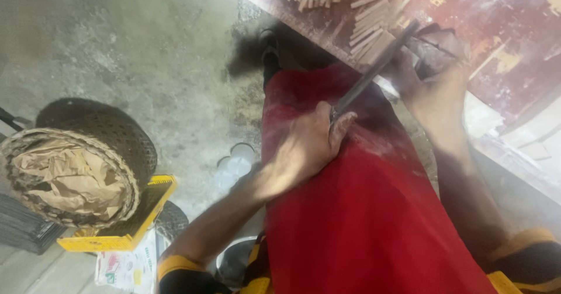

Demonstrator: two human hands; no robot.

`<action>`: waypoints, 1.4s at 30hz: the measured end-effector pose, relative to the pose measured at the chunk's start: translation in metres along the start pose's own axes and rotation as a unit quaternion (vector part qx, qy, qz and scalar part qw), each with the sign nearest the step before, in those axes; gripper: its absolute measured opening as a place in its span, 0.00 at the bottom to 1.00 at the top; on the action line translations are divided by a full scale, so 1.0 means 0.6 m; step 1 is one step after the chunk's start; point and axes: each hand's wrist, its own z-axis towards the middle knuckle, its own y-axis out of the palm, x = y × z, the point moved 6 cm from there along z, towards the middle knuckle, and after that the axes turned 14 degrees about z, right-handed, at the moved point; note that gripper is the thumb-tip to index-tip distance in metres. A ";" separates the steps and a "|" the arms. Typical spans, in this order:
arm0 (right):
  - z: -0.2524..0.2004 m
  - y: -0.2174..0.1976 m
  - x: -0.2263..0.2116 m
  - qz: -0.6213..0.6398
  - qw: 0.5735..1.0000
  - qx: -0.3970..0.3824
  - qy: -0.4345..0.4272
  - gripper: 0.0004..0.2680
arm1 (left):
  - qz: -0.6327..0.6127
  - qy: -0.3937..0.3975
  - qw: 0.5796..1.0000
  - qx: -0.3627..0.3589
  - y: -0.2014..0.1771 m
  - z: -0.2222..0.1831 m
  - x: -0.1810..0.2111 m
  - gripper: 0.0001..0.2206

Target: The person cuts a block of dough into thin strips using a large knife on a wooden table and then gathers the strips by hand.

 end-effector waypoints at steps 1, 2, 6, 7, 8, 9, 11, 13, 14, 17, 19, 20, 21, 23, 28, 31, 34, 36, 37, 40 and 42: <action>-0.004 -0.003 0.008 0.037 0.998 0.014 0.053 0.06 | 0.013 0.029 0.999 0.042 -0.009 0.003 0.013 0.20; -0.010 -0.002 0.020 0.074 0.991 0.027 0.106 0.06 | 0.026 0.057 0.995 0.083 -0.019 0.007 0.030 0.21; -0.025 0.003 0.061 0.219 0.936 0.100 0.257 0.04 | 0.021 -0.003 1.000 0.023 -0.046 0.076 0.083 0.22; -0.019 0.003 0.049 0.177 0.962 0.091 0.186 0.05 | 0.036 0.003 0.999 0.032 -0.059 0.100 0.098 0.22; -0.015 0.004 0.036 0.133 0.981 0.080 0.115 0.06 | 0.050 0.009 0.998 0.041 -0.073 0.105 0.105 0.22; -0.015 -0.003 0.023 0.081 0.994 0.060 0.043 0.08 | 0.049 0.032 0.996 0.070 -0.078 0.108 0.118 0.22; -0.020 -0.003 0.029 0.111 0.989 0.046 0.083 0.05 | 0.059 0.076 0.986 0.133 -0.093 0.099 0.120 0.22; -0.018 -0.002 0.049 0.185 0.969 0.060 0.150 0.04 | -0.002 0.023 0.998 0.064 -0.076 0.071 0.083 0.22; -0.021 -0.005 0.064 0.239 0.947 0.076 0.200 0.02 | -0.036 -0.001 0.999 0.025 -0.057 0.069 0.067 0.22; -0.051 0.001 0.069 0.317 0.906 0.084 0.269 0.06 | 0.020 -0.034 0.999 -0.001 -0.004 0.013 0.033 0.23; -0.032 0.000 0.063 0.249 0.943 0.068 0.209 0.06 | 0.022 -0.003 0.999 0.023 -0.010 0.000 0.032 0.23; -0.024 -0.003 0.054 0.167 0.973 0.049 0.152 0.04 | 0.022 0.012 0.999 0.033 -0.014 0.004 0.037 0.23; -0.030 -0.004 0.049 0.119 0.984 0.034 0.128 0.03 | 0.011 0.002 1.000 0.028 -0.011 0.007 0.042 0.23; -0.037 -0.008 0.048 0.060 0.993 0.022 0.097 0.03 | -0.008 -0.015 1.000 0.023 -0.015 0.026 0.052 0.23; -0.050 -0.007 0.083 0.106 0.968 0.051 0.223 0.01 | 0.104 0.034 0.987 0.114 -0.014 0.114 0.073 0.21; -0.043 -0.012 0.068 0.038 0.991 0.018 0.130 0.05 | 0.167 0.084 0.954 0.235 0.000 0.076 0.067 0.19; -0.044 -0.013 0.083 0.036 0.985 -0.019 0.167 0.10 | 0.157 0.022 0.980 0.119 0.011 0.049 0.010 0.18; -0.063 -0.013 0.096 0.034 0.969 -0.045 0.241 0.12 | 0.081 -0.020 0.993 0.084 -0.003 0.033 -0.014 0.19; -0.059 -0.013 0.085 0.028 0.980 -0.039 0.193 0.10 | 0.036 -0.020 0.991 0.128 -0.033 0.034 -0.017 0.19; -0.042 -0.019 0.059 -0.012 0.995 -0.027 0.095 0.09 | 0.024 -0.068 0.993 0.094 -0.095 0.040 0.002 0.19; -0.043 -0.023 0.054 -0.065 0.991 -0.035 0.111 0.15 | 0.022 -0.081 0.995 0.052 -0.114 0.025 0.037 0.18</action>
